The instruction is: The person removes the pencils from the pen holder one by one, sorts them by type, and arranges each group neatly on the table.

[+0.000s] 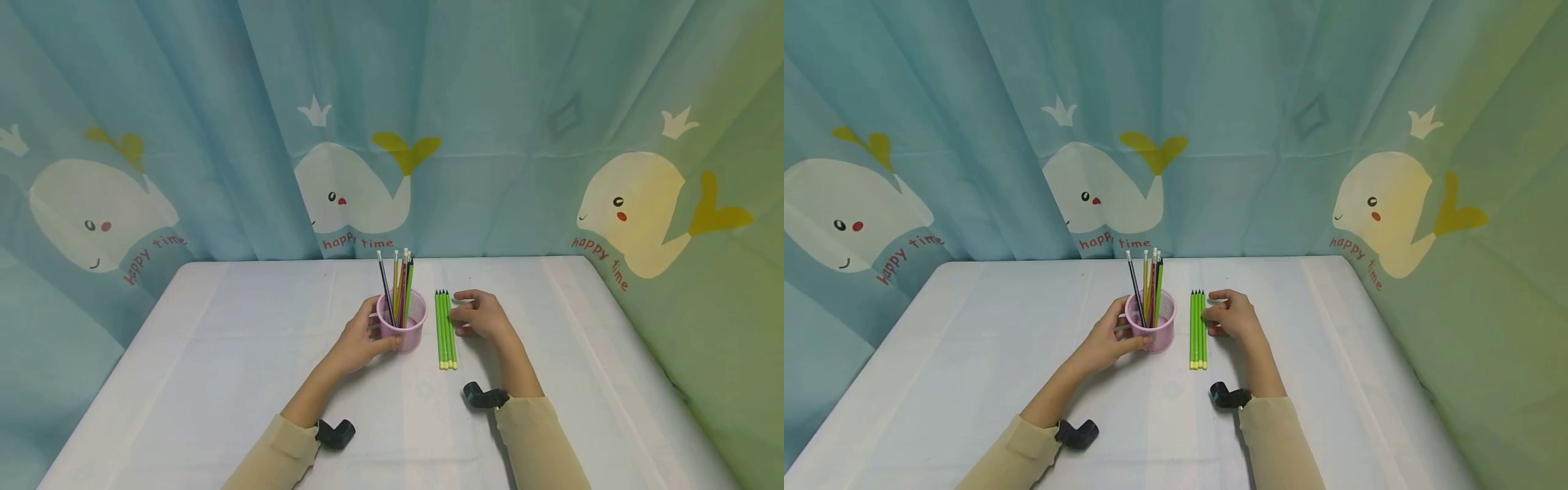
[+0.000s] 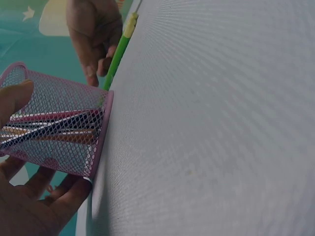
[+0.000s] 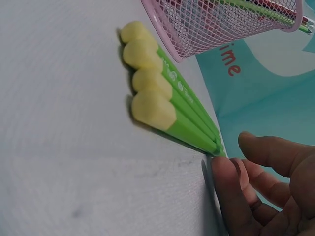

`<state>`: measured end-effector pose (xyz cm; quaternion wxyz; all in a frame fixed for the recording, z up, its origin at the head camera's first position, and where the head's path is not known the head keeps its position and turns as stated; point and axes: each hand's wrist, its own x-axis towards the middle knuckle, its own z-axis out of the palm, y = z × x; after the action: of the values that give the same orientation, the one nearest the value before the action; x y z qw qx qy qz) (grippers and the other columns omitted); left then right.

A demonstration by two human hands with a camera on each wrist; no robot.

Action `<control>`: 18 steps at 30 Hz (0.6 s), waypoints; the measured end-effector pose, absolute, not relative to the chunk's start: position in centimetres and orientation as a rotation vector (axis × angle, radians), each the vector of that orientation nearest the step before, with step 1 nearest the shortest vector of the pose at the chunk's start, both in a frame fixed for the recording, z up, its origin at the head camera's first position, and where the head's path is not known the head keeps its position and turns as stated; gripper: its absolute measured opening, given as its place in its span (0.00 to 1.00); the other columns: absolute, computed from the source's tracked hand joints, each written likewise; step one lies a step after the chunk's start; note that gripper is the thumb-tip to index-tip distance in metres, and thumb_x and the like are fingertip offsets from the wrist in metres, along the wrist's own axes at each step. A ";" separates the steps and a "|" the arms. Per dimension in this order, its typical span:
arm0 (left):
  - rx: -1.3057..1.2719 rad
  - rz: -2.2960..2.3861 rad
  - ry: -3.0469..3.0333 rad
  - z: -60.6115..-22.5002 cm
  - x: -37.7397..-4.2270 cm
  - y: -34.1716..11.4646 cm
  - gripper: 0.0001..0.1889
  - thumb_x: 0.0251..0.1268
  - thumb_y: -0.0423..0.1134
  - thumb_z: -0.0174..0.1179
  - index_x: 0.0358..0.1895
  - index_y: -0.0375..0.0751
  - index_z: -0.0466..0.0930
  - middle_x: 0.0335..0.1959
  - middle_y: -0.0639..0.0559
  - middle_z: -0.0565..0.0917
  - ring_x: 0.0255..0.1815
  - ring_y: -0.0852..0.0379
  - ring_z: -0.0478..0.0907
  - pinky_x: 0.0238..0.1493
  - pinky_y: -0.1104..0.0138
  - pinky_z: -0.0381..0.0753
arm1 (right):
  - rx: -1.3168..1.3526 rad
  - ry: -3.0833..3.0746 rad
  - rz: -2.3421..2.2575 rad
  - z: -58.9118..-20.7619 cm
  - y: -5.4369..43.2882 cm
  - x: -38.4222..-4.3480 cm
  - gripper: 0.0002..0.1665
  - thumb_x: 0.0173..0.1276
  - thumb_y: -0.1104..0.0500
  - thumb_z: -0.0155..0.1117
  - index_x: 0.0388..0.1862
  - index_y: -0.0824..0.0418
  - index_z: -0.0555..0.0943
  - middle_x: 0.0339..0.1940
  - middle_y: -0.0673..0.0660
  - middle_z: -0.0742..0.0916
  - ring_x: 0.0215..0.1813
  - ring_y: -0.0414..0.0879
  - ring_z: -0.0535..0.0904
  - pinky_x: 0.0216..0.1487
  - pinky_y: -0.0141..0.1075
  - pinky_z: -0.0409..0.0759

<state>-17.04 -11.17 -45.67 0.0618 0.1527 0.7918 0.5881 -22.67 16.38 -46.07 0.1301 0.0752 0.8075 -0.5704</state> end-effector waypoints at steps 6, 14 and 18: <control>0.480 1.784 2.391 -45.8 -17.2 -11.2 0.44 0.55 0.36 0.74 0.74 0.42 0.59 0.67 0.40 0.71 0.65 0.38 0.74 0.65 0.50 0.77 | 0.191 2.351 -1.666 -45.7 16.3 -22.7 0.30 0.66 0.63 0.68 0.67 0.64 0.73 0.43 0.63 0.84 0.36 0.46 0.84 0.34 0.38 0.89; 0.477 1.780 2.393 -45.7 -17.1 -11.1 0.44 0.55 0.36 0.74 0.74 0.40 0.58 0.67 0.40 0.71 0.65 0.38 0.74 0.65 0.50 0.77 | 0.116 2.342 -1.707 -44.0 15.5 -22.2 0.29 0.67 0.61 0.67 0.66 0.61 0.74 0.45 0.62 0.82 0.41 0.50 0.83 0.39 0.39 0.89; 0.461 1.790 2.383 -45.7 -17.1 -11.2 0.44 0.55 0.36 0.74 0.74 0.41 0.58 0.67 0.40 0.71 0.65 0.38 0.74 0.66 0.50 0.77 | 0.001 2.306 -1.798 -43.2 14.6 -21.8 0.29 0.69 0.60 0.66 0.67 0.65 0.73 0.46 0.63 0.81 0.46 0.55 0.83 0.43 0.43 0.89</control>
<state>-17.08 -11.16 -45.71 0.0628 0.1524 0.7886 0.5924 -21.83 14.64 -43.19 0.1086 0.0004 0.7839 -0.6113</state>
